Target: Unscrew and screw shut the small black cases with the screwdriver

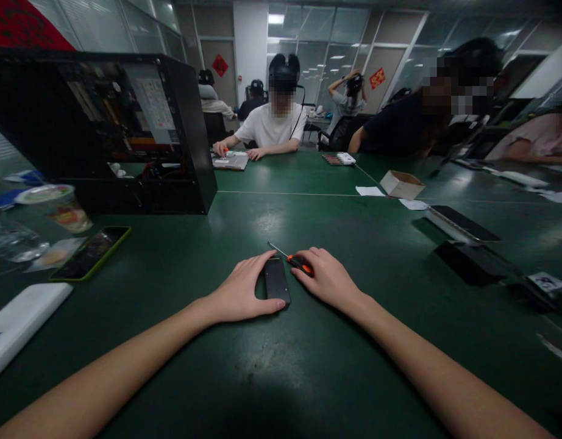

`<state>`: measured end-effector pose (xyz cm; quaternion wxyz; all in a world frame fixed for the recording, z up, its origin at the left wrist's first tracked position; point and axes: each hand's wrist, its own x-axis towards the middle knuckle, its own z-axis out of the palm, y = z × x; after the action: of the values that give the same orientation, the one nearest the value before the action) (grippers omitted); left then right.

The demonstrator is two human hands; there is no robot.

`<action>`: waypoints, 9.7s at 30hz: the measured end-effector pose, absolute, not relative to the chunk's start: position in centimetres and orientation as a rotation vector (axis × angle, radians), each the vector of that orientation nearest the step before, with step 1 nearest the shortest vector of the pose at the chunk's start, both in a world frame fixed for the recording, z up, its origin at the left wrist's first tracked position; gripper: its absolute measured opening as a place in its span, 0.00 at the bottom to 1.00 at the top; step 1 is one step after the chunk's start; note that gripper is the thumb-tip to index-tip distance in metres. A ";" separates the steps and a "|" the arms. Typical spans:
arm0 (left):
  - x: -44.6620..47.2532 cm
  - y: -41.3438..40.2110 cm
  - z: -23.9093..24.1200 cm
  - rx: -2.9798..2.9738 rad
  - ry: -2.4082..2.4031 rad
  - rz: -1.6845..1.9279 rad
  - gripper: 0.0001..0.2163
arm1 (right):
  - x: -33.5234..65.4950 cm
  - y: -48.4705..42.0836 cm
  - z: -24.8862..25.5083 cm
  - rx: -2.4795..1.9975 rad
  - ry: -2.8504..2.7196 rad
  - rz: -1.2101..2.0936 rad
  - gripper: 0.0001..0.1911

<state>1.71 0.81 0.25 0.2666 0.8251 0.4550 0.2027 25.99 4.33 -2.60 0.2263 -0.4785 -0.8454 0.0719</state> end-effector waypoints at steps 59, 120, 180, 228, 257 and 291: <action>5.1 0.4 -0.3 2.080 1.477 0.766 0.35 | 23.8 0.7 9.7 -0.669 -2.239 0.262 0.07; 2.6 0.3 0.1 2.124 1.214 0.799 0.16 | 22.1 1.6 14.1 -0.841 -2.667 0.282 0.11; 2.5 0.3 -0.3 2.176 1.203 0.789 0.20 | 22.5 3.0 13.6 -0.923 -2.652 0.124 0.10; 2.9 -0.8 0.0 2.111 1.039 0.766 0.33 | 23.1 2.6 14.5 -0.815 -2.730 0.227 0.12; 1.9 0.3 -0.6 2.246 1.064 0.749 0.33 | 23.0 1.4 15.1 -0.676 -2.802 0.277 0.11; 2.0 -0.3 0.5 2.403 0.979 0.723 0.16 | 28.1 1.3 16.8 -1.417 -2.962 0.515 0.14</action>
<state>2.02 -0.31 0.52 0.2219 0.8698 0.3545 0.2617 28.12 1.26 16.83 -0.0909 -0.4245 -0.8876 0.1542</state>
